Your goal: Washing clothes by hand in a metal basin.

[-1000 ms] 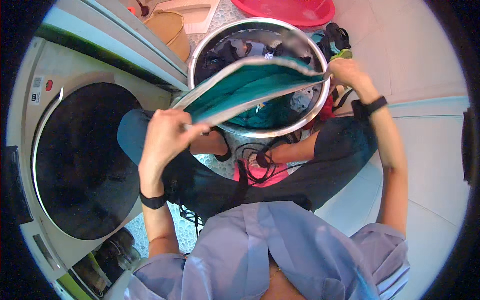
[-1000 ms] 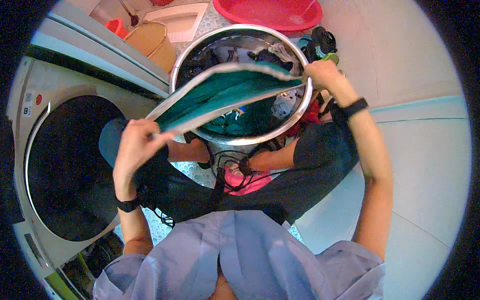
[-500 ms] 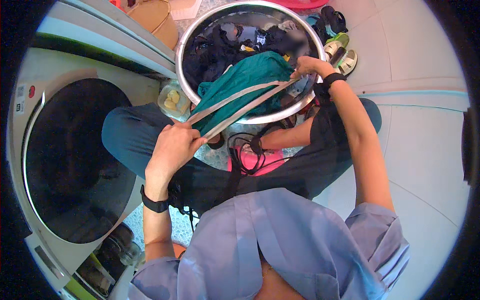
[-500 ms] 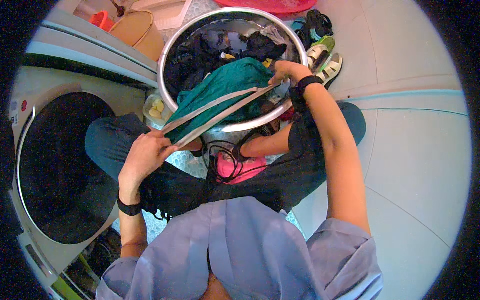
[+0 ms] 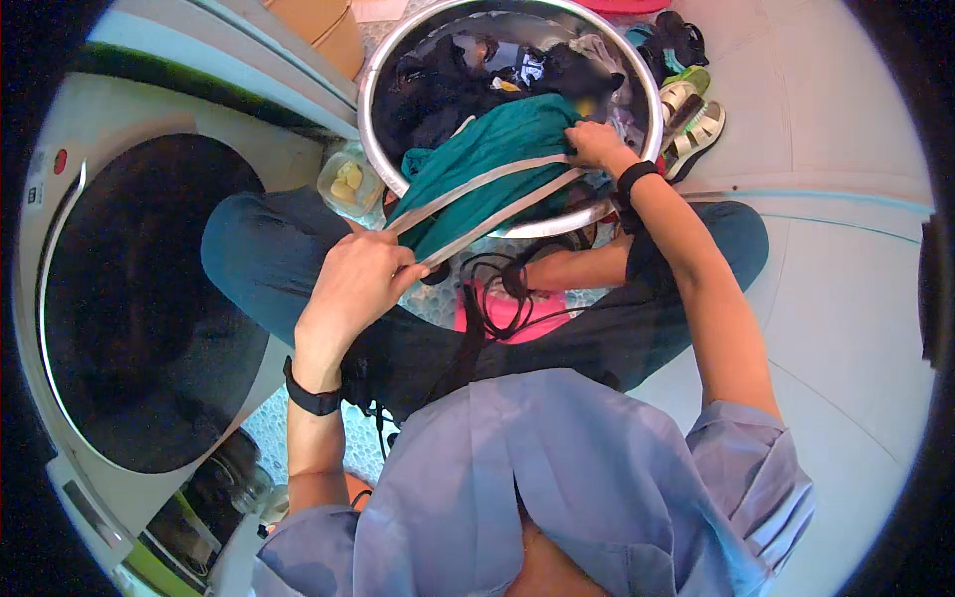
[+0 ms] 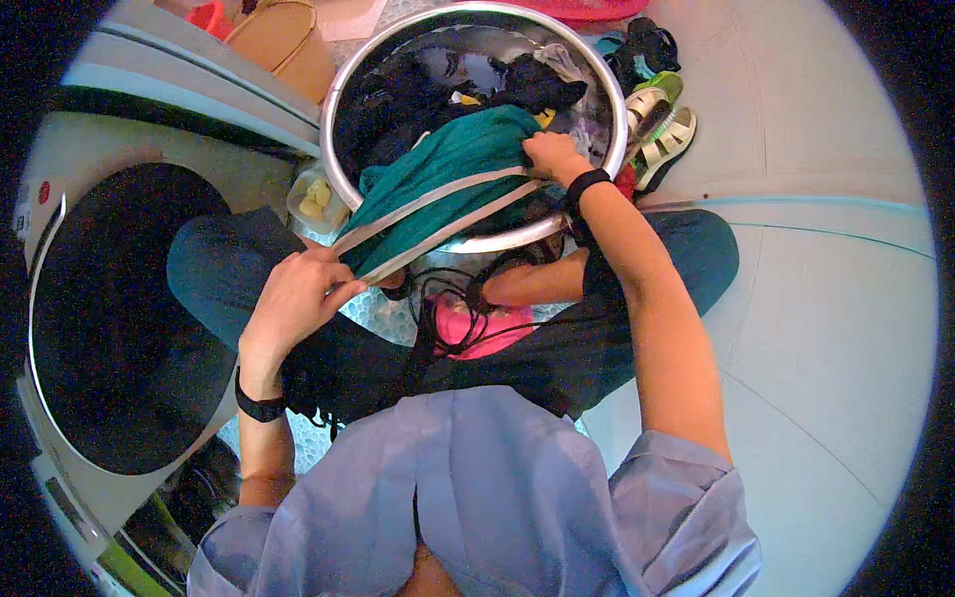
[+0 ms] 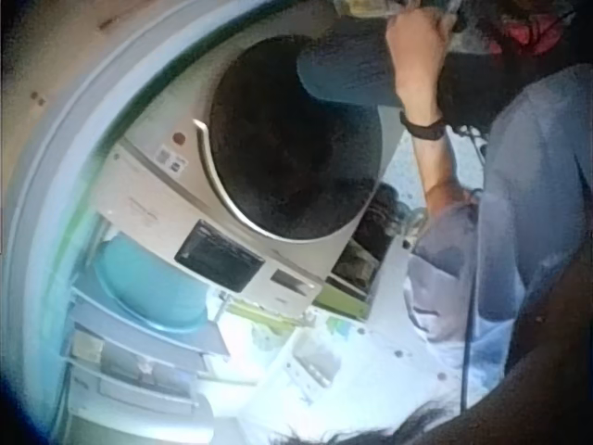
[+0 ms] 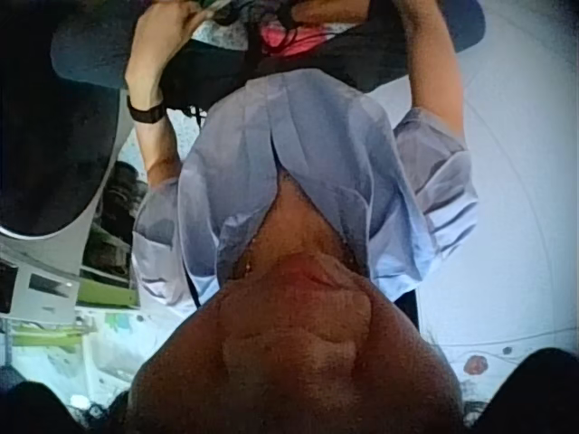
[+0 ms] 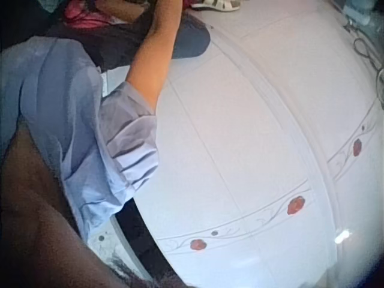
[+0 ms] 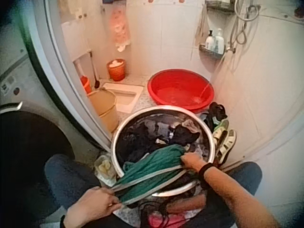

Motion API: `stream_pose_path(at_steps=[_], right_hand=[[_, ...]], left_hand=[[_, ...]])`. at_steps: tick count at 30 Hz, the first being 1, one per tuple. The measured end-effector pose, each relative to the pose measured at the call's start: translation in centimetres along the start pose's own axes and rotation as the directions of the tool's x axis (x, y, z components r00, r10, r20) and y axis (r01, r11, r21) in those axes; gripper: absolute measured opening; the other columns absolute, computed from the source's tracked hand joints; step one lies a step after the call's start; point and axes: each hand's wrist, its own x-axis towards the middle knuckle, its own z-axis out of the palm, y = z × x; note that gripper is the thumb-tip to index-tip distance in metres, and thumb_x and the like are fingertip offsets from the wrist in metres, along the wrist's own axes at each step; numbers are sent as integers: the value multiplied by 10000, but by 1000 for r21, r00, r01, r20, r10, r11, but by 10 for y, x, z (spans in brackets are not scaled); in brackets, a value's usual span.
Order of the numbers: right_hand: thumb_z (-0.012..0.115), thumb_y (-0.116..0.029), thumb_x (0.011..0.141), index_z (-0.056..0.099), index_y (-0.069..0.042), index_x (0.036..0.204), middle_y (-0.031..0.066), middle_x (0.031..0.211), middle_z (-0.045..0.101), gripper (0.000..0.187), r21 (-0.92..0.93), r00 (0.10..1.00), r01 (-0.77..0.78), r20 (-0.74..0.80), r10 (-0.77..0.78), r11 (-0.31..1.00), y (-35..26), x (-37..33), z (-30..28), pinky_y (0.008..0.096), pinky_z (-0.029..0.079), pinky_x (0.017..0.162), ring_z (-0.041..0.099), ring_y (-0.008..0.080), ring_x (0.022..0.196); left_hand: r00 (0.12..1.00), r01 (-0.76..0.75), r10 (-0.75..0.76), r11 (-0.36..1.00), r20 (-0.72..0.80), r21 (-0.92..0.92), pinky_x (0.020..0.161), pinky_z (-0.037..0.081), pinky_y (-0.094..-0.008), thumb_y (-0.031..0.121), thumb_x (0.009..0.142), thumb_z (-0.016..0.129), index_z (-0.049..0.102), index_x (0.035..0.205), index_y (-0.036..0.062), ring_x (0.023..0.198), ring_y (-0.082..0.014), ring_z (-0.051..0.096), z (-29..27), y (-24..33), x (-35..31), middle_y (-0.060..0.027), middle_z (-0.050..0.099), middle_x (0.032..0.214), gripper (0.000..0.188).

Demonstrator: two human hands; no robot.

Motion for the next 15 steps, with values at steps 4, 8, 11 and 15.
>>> stream_pose_path(at_steps=[4, 8, 11, 15], right_hand=[[666, -177, 664, 639, -62, 850, 151, 873, 642, 220, -70, 999, 24, -21, -26, 997, 3, 8, 9, 412, 516, 701, 631, 313, 842], [655, -99, 637, 635, -30, 806, 164, 851, 638, 184, -59, 986, 109, 133, -101, 992, 12, 12, -5, 408, 514, 715, 628, 332, 826], [594, -63, 659, 646, 7, 777, 187, 803, 635, 146, -82, 959, 229, 187, -211, 970, 20, 5, -34, 393, 512, 693, 628, 341, 792], [555, -102, 753, 657, -14, 940, 152, 761, 647, 231, 403, 980, 187, -138, -142, 896, 84, 1, -65, 339, 492, 618, 621, 236, 675]], left_hand=[[1000, -4, 4, 1000, -10, -13, 610, 452, -422, 273, 772, 629, 623, 690, 43, 699, -322, 570, 0, -2, -1, -130, 551, 677, 245], [999, 34, -35, 999, -22, -11, 611, 451, -421, 273, 764, 638, 624, 694, 40, 699, -319, 570, -3, -4, -6, -128, 546, 688, 243], [997, 43, -43, 999, -67, 1, 607, 448, -418, 271, 756, 646, 625, 695, 38, 690, -317, 566, -8, -12, -9, -124, 540, 686, 242], [982, 48, -43, 999, -185, 20, 624, 430, -402, 256, 746, 661, 618, 682, 27, 693, -306, 548, -20, -18, -10, -120, 527, 688, 242]])
